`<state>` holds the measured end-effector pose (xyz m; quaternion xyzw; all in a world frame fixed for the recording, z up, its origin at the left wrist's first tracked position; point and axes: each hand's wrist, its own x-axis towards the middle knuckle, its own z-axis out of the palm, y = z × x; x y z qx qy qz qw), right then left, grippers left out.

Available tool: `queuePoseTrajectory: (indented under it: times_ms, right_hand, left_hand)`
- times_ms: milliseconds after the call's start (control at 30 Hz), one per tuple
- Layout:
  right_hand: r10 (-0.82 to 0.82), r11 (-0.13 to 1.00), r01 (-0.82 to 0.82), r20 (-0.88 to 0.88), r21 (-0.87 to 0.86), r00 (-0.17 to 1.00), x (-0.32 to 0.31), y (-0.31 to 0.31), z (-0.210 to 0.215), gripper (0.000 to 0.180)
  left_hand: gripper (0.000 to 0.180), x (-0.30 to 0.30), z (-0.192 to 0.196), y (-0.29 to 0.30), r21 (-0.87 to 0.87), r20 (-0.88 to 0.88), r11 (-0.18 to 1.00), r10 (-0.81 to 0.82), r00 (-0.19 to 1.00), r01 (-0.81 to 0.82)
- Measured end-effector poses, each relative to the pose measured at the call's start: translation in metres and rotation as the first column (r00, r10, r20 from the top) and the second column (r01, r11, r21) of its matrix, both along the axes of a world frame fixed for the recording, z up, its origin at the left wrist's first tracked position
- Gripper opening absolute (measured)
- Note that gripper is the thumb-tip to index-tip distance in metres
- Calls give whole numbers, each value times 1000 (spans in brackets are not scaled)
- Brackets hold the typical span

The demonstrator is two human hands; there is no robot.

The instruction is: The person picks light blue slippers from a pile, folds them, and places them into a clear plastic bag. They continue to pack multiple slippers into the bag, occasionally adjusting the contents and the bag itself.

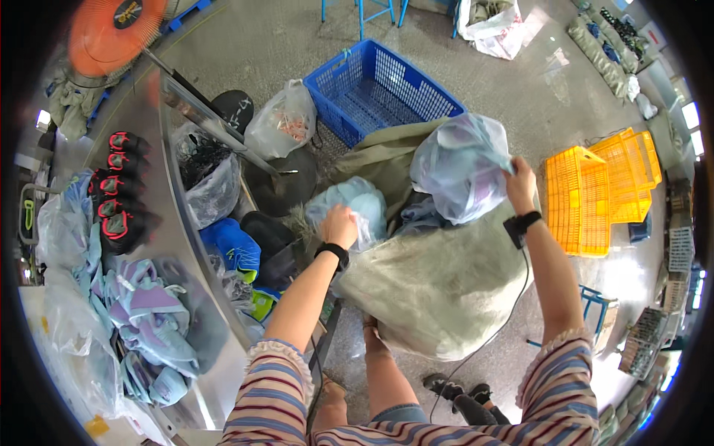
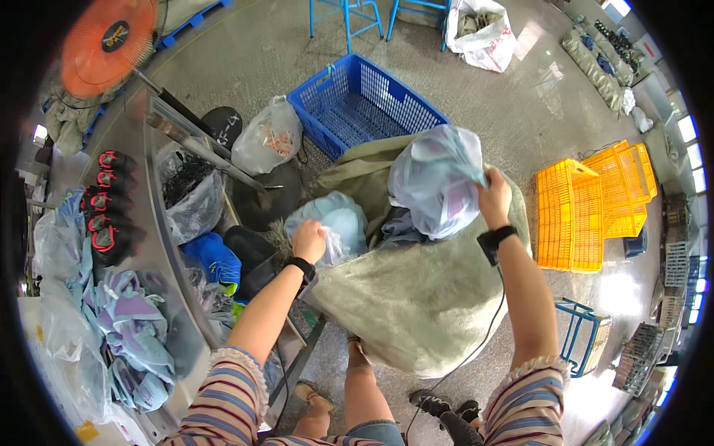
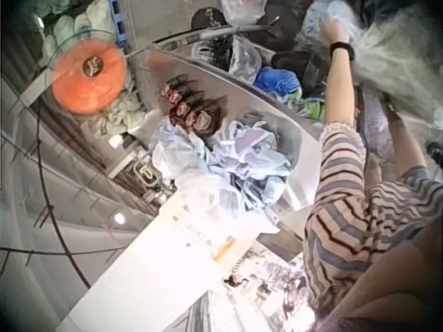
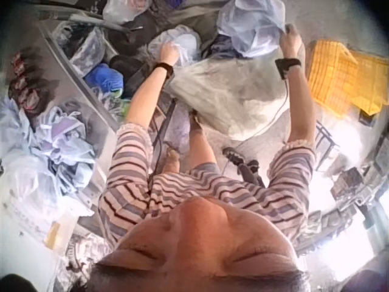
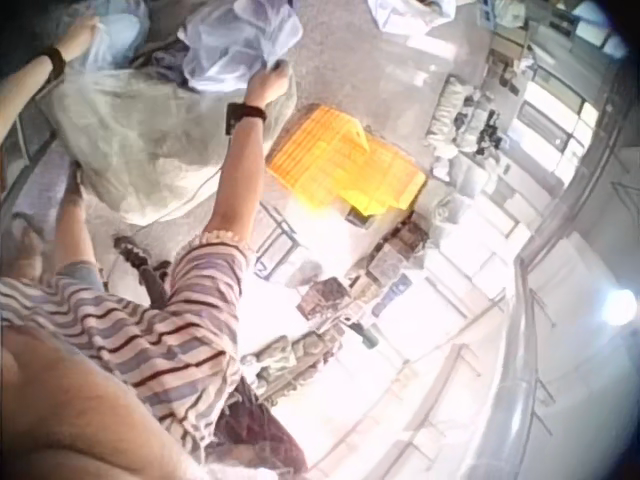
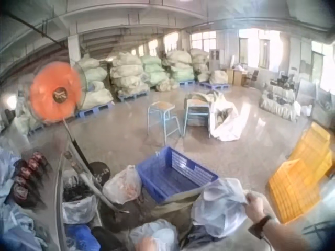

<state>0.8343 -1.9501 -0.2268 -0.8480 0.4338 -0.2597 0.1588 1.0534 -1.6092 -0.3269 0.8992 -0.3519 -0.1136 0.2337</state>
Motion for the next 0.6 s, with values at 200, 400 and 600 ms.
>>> queuePoseTrajectory:
  times_ms: [200, 400, 600]
  right_hand:
    - [-35, 945, -116, 447, 305, 894, 6, -5, 187, 10]
    - [110, 824, -470, 723, 318, 682, -14, 107, 430, 17]
    - [371, 676, -736, 850, 30, 375, -34, 224, 615, 17]
  left_hand:
    - [9, 24, 227, 27, -524, 140, 841, -71, 988, 135]
    - [18, -10, 485, 141, -686, 152, 711, -69, 986, 156]
    - [22, -73, 669, 330, -986, 5, 163, -133, 991, 27]
